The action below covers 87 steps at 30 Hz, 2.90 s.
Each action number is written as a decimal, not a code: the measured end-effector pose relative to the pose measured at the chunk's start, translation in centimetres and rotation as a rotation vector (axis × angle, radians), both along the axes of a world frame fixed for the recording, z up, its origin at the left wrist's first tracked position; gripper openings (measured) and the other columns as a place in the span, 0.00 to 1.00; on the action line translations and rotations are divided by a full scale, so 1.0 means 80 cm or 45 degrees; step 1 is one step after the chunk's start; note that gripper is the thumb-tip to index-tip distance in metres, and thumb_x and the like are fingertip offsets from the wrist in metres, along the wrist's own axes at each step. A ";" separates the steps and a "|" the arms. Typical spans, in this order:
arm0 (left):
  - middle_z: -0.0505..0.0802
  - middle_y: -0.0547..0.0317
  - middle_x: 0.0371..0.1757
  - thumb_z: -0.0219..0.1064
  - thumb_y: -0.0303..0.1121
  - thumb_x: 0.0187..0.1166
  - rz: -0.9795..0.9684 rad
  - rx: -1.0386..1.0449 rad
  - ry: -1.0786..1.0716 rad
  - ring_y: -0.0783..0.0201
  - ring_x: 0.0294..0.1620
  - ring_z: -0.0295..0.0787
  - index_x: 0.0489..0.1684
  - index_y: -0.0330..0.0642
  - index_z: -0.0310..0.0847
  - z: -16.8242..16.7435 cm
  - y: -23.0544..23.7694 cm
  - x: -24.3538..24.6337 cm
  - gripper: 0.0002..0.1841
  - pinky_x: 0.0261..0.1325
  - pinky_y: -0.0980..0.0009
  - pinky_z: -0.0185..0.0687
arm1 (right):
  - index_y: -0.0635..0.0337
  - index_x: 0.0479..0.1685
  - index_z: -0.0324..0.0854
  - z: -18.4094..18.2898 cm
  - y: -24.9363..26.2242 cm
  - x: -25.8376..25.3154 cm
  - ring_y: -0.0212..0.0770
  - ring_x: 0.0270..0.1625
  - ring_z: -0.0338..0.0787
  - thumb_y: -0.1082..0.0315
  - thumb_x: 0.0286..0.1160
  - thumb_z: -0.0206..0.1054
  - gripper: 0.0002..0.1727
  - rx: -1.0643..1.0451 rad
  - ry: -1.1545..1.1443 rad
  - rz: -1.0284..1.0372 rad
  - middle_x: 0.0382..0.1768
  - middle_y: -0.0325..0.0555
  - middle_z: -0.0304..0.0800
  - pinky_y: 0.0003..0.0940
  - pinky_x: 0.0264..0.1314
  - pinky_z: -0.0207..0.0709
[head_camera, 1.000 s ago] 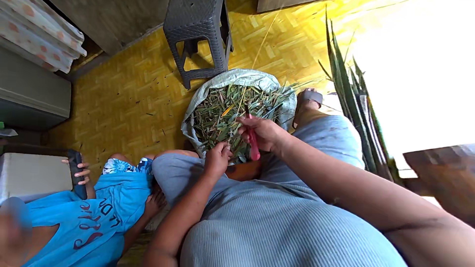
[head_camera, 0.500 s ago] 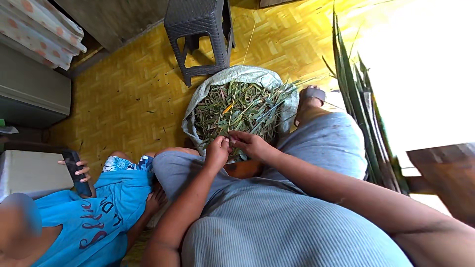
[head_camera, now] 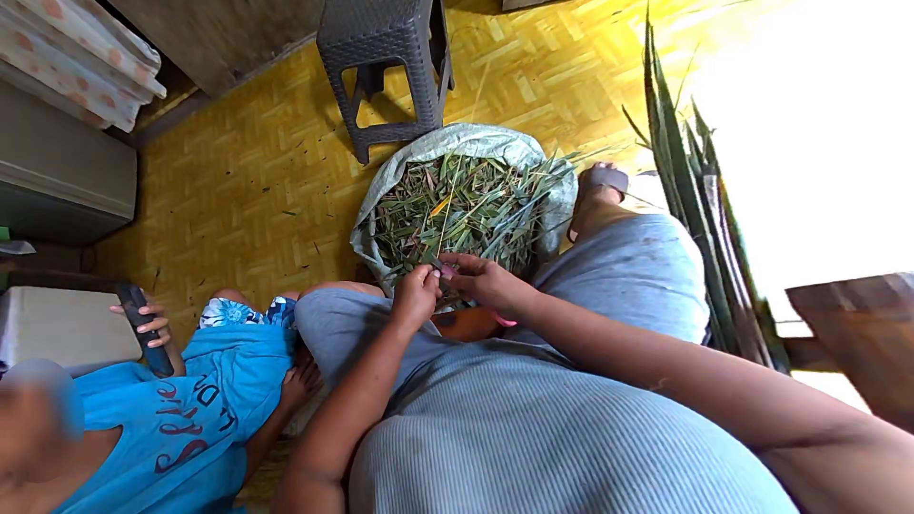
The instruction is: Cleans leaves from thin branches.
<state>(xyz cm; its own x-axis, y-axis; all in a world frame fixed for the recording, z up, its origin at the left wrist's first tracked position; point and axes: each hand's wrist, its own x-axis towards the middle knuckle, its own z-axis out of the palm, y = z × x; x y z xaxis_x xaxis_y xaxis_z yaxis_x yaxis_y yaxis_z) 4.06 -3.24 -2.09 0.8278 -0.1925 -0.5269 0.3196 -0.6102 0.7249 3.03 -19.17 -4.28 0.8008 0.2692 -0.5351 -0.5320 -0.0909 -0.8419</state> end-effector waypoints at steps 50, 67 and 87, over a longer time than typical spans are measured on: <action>0.82 0.62 0.27 0.49 0.30 0.95 0.046 -0.223 0.242 0.73 0.25 0.75 0.66 0.31 0.80 0.005 0.021 -0.020 0.16 0.34 0.77 0.73 | 0.55 0.79 0.72 -0.017 -0.006 0.002 0.27 0.25 0.76 0.70 0.89 0.59 0.21 0.200 0.149 -0.161 0.34 0.40 0.83 0.21 0.28 0.71; 0.81 0.68 0.26 0.49 0.29 0.94 -0.028 -0.254 0.236 0.76 0.25 0.75 0.64 0.34 0.82 0.028 0.049 -0.055 0.16 0.33 0.80 0.73 | 0.52 0.77 0.75 -0.022 -0.012 0.021 0.27 0.25 0.76 0.71 0.88 0.59 0.21 0.204 0.161 -0.293 0.37 0.39 0.83 0.20 0.26 0.70; 0.81 0.69 0.25 0.48 0.28 0.94 0.007 -0.329 0.302 0.76 0.24 0.76 0.64 0.33 0.81 0.031 0.058 -0.065 0.16 0.33 0.80 0.74 | 0.50 0.78 0.74 -0.008 -0.017 0.023 0.27 0.22 0.75 0.69 0.90 0.57 0.20 0.187 0.189 -0.320 0.33 0.40 0.83 0.19 0.24 0.70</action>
